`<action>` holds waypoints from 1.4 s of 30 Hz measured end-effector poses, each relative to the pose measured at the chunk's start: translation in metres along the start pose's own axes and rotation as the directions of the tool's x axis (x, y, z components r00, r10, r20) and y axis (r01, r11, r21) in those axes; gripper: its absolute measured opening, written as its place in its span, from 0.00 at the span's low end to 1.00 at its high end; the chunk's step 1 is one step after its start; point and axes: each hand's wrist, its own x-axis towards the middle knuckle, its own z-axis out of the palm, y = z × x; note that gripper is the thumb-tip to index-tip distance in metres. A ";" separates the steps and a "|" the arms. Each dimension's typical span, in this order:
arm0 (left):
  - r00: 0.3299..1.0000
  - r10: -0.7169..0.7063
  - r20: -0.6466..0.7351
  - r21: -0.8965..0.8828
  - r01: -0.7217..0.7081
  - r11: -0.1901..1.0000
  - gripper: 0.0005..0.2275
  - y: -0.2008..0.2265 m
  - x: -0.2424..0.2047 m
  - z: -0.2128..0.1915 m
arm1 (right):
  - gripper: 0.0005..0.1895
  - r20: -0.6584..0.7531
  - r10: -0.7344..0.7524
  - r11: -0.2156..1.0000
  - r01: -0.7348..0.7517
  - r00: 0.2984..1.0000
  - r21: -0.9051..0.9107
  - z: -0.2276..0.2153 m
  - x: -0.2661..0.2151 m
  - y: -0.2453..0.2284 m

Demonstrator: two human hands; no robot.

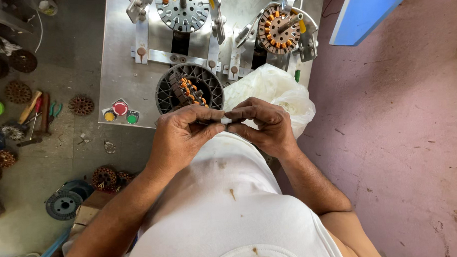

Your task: The person inserts small white plastic spacers into the slots of a motor stator, using a green-handled screwdriver to press them into place. They retrieve more spacers from a plastic bag and continue inserting them one by one into the stator slots.

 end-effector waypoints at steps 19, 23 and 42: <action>0.938 0.305 -0.167 0.168 -0.277 0.946 0.04 -0.015 -0.015 -0.011 | 0.09 -0.025 -0.146 0.924 0.128 0.989 -0.360 0.032 0.011 -0.007; 0.948 0.282 -0.148 0.223 -0.246 0.943 0.05 -0.027 -0.016 -0.015 | 0.09 -0.022 -0.146 0.948 0.134 0.989 -0.288 0.036 0.017 0.000; 0.967 0.231 -0.107 0.164 -0.212 0.963 0.26 -0.076 0.010 -0.054 | 0.09 -0.177 -0.169 0.869 0.062 0.970 -0.491 0.068 0.038 0.016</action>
